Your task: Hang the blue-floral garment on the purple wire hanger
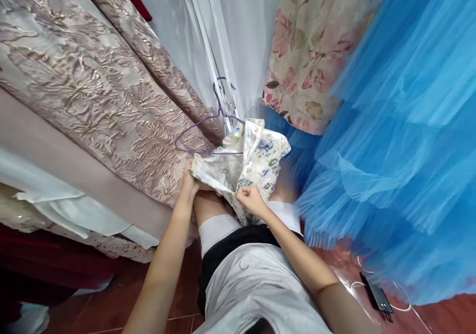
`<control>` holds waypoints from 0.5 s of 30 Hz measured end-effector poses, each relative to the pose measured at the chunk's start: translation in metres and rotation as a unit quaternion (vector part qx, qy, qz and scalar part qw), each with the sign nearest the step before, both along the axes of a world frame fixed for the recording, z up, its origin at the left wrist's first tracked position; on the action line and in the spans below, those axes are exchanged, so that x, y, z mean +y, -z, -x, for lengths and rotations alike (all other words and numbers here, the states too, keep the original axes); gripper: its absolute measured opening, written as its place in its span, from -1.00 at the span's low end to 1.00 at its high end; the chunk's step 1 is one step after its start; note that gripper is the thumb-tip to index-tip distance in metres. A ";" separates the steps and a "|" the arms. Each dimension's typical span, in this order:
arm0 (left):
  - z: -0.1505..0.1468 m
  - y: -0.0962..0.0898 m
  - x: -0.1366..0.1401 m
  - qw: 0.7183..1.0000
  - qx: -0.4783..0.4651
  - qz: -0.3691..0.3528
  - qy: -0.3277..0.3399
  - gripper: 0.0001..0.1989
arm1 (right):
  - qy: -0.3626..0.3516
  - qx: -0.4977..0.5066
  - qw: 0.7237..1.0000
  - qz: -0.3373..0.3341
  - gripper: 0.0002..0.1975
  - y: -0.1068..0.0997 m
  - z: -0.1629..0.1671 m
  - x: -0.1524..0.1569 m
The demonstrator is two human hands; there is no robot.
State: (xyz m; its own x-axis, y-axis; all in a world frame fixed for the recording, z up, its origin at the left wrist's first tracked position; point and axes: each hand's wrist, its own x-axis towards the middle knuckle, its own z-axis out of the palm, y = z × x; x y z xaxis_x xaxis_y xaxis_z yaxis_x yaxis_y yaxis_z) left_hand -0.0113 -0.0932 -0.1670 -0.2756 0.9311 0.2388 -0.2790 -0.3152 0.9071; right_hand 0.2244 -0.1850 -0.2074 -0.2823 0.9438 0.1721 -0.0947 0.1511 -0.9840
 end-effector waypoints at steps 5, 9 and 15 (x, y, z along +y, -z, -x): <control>-0.062 0.023 -0.049 0.987 0.047 0.015 0.153 -0.73 | -0.015 -0.058 0.998 0.019 -0.75 0.026 -0.005 -0.004; -0.097 0.001 -0.077 0.946 0.259 -0.089 0.174 -0.79 | -0.006 -0.067 0.998 -0.012 -0.83 0.017 -0.019 -0.014; -0.115 -0.029 -0.096 0.879 0.404 -0.145 0.207 -0.74 | -0.154 0.043 0.983 0.086 -0.54 -0.019 -0.040 -0.034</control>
State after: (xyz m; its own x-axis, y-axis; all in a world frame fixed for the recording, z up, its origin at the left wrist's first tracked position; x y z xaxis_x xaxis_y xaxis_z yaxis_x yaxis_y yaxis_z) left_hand 0.1036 -0.1888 -0.1375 0.4420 0.7794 0.4442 0.2744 -0.5889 0.7602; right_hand 0.2639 -0.2193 -0.1883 -0.5503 0.8333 0.0526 -0.1944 -0.0666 -0.9787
